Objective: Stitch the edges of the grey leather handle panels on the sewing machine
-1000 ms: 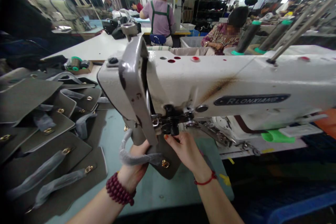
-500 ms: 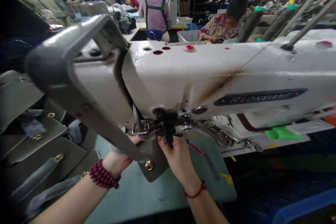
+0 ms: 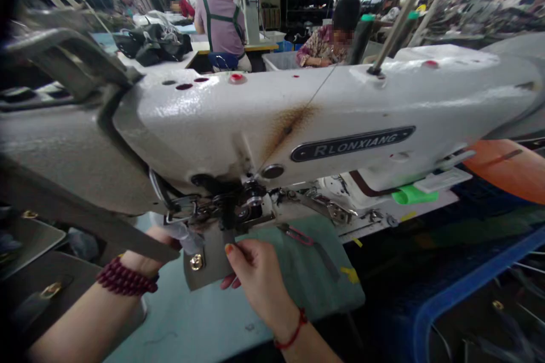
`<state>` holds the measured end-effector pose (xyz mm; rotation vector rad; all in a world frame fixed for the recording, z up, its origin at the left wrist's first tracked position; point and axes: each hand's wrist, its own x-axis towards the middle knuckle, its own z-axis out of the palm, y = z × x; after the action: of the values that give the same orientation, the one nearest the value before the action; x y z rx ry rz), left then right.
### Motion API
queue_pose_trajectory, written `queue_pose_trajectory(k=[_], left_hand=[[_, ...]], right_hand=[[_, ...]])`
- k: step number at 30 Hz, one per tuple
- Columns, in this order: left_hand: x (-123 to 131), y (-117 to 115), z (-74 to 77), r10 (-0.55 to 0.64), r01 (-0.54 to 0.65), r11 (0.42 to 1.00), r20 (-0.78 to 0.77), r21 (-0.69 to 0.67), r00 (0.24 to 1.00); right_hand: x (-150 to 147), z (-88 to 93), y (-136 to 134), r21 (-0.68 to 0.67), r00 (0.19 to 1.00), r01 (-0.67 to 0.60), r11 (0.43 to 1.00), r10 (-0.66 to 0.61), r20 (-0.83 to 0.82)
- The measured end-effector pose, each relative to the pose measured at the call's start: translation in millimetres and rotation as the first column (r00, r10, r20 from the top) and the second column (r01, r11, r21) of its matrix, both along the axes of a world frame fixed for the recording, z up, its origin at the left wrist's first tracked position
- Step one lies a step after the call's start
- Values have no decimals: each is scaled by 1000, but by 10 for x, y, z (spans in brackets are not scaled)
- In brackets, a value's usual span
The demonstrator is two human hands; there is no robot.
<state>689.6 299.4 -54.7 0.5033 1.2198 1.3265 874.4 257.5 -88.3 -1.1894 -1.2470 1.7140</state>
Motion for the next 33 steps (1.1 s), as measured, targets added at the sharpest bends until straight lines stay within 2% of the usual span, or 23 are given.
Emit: queue_pose_trajectory(k=[3,6,9,11,13,17,19,21,23,26,29,33], left_hand=[[28,-367,-244,66,-66,998,77,-5,995],[246,-832,-520,204,-215,976,215,30,955],[588,-1101,-675,133,-191,967,305,169,943],[792,-1126,-679,86,-168,960,335,222,938],[931,-1076,-624,111,-185,966,355,180,928],[1003,-954,-487,314,-293,949,328,-113,891],[966,-928,-463,337,-286,933,260,-217,905],[906,-932,-476,271,-229,947,176,-226,946],[840,-954,-509,172,-154,972,95,-178,980],[763,-992,-553,71,-74,987,-24,-146,997],[732,-1013,-574,48,-65,987,-121,-145,992],[732,-1020,-576,39,-63,985,-151,-159,988]], right_hand=[[7,-72,-78,-75,998,7,997,-12,-60],[1,-83,-120,-105,994,20,994,-31,-108],[-10,-39,-141,-87,992,37,996,-47,-117],[-14,-12,-157,-62,994,56,997,-61,-91],[-14,-2,-177,-29,996,75,997,-77,-50],[-4,-7,-217,38,996,82,996,-83,22],[9,-4,-228,50,997,74,996,-76,34],[28,3,-233,46,997,60,997,-61,38],[52,6,-233,35,999,32,999,-34,37],[90,3,-229,25,1000,-4,1000,4,24],[116,5,-228,14,1000,-12,1000,11,19],[116,17,-222,6,1000,6,1000,-6,15]])
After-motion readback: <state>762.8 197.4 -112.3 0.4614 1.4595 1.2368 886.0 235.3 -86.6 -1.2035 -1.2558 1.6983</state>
